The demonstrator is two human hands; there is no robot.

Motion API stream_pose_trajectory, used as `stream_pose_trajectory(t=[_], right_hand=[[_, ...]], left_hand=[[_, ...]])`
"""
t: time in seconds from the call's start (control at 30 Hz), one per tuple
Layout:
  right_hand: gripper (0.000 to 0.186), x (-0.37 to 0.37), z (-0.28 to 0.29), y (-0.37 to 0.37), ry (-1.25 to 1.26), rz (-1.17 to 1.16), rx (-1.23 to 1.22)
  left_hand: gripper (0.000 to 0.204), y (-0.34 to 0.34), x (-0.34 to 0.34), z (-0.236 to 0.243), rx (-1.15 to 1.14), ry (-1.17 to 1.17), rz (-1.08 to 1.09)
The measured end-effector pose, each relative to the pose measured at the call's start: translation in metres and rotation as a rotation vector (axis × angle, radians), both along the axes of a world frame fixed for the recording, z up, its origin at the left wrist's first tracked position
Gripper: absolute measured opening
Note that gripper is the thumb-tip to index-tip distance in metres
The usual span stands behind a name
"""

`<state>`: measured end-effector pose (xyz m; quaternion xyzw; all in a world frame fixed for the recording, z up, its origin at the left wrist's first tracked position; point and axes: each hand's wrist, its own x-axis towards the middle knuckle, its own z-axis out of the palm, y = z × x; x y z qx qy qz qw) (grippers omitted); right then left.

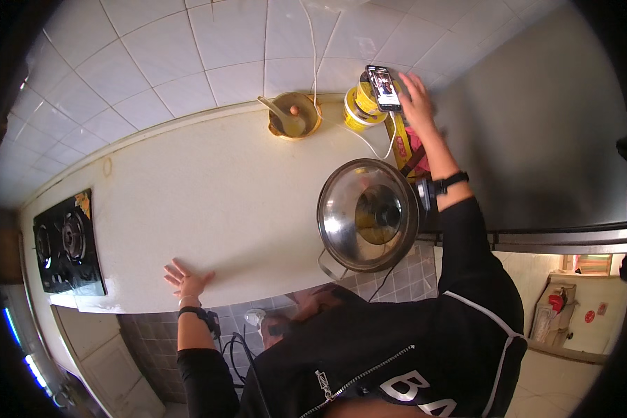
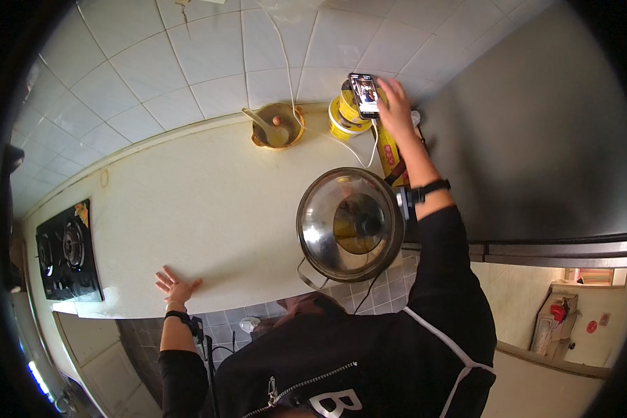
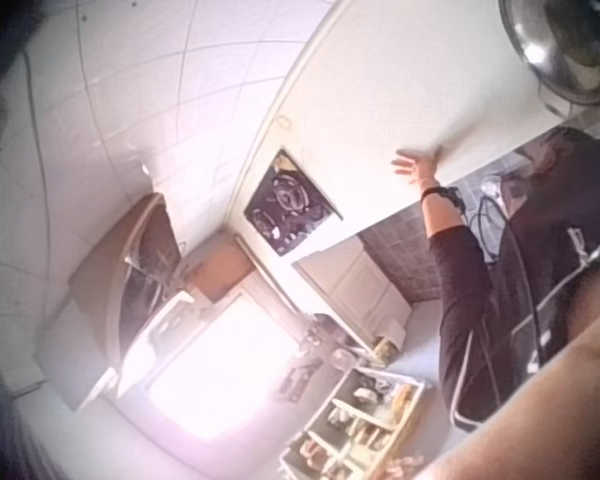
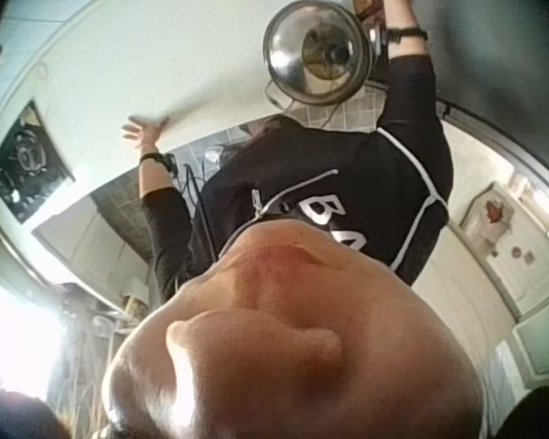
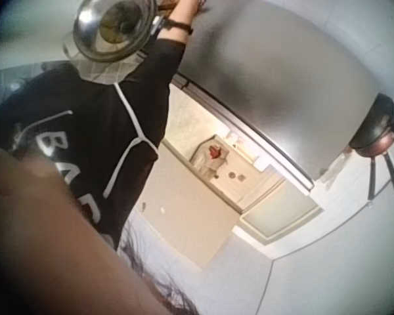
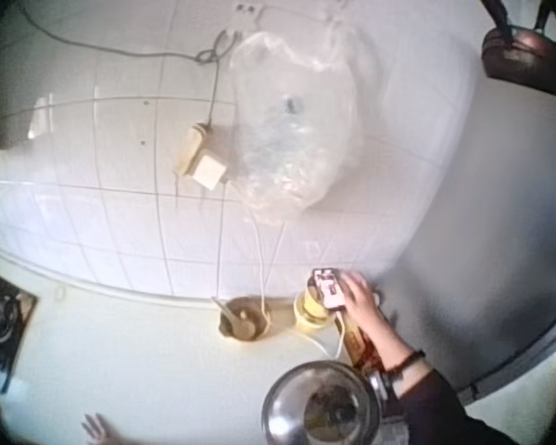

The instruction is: The person washes a pink cloth in the sink, wrings it, and wipes the countertop and stovetop. They then use a steel wool pad to scrub the countertop, rinsing the pad in the sink between scrubbing cycles.

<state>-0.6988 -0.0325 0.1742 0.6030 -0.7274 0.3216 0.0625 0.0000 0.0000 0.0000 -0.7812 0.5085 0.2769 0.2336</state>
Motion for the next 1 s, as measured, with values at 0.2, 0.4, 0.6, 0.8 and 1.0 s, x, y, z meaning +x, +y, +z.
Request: stream_pose_trajectory(t=[0.2,0.4,0.6,0.8,1.0], right_hand=[[0.050,0.175,0.022,0.107,-0.538,0.337,0.074],[0.047,0.361,-0.006,0.189,-0.885,0.647,0.388],[0.059,0.442,-0.151,0.181,-0.502,0.518,0.603],[0.095,0.488,-0.237,0.162,0.195,0.150,0.702],[0.090,0.585,-0.243,0.119,0.232,0.148,0.569]], left_hand=[[0.136,-0.003,-0.018,-0.009,-0.079,0.001,-0.008],[0.102,0.021,-0.045,-0.031,-0.467,0.038,-0.057],[0.076,0.049,0.018,-0.013,-0.587,0.252,-0.468],[0.072,0.125,0.217,0.003,-0.684,0.136,-0.040],[0.073,0.300,0.452,0.026,-0.525,0.178,0.446]])
